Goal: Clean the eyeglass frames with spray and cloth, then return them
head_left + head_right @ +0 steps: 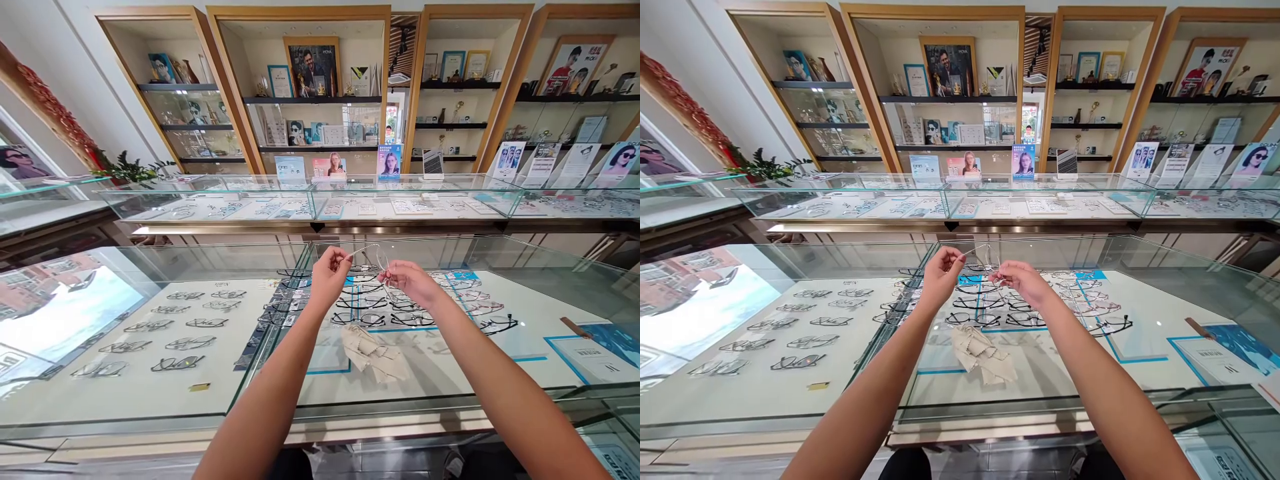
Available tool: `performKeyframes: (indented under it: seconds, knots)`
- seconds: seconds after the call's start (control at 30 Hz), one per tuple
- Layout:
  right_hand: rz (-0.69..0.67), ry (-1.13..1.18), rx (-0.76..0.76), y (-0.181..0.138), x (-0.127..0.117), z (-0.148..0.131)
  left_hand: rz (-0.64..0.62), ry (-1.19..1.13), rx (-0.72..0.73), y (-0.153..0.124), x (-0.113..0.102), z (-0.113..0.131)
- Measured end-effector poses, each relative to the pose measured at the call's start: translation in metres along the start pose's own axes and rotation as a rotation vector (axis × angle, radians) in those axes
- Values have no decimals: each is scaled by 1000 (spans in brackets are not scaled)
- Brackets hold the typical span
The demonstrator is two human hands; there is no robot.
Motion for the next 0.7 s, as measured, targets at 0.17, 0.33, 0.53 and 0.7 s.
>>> performKeyframes:
  seconds: [0.17,0.33,0.53,0.7]
  knots:
    - [-113,10,38,-3,5,-6,97,-130,-56,4,-5,-7]
    - [-181,60,89,-8,10,-8,176,-277,-94,12,-11,-13]
    - [-245,170,68,-10,13,-8,210,-398,-187,15,-12,-22]
    - [-252,242,0,-9,11,-12,423,193,219,-5,-17,13]
Point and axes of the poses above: each hand's wrist, its own y-axis towards the middle knuckle, its own x-axis out of the palm, z = x × y, the point moved 4 cm from there along y, towards the middle knuckle, and after that the axes turned 1 degree about y, right-handed, at the moved point
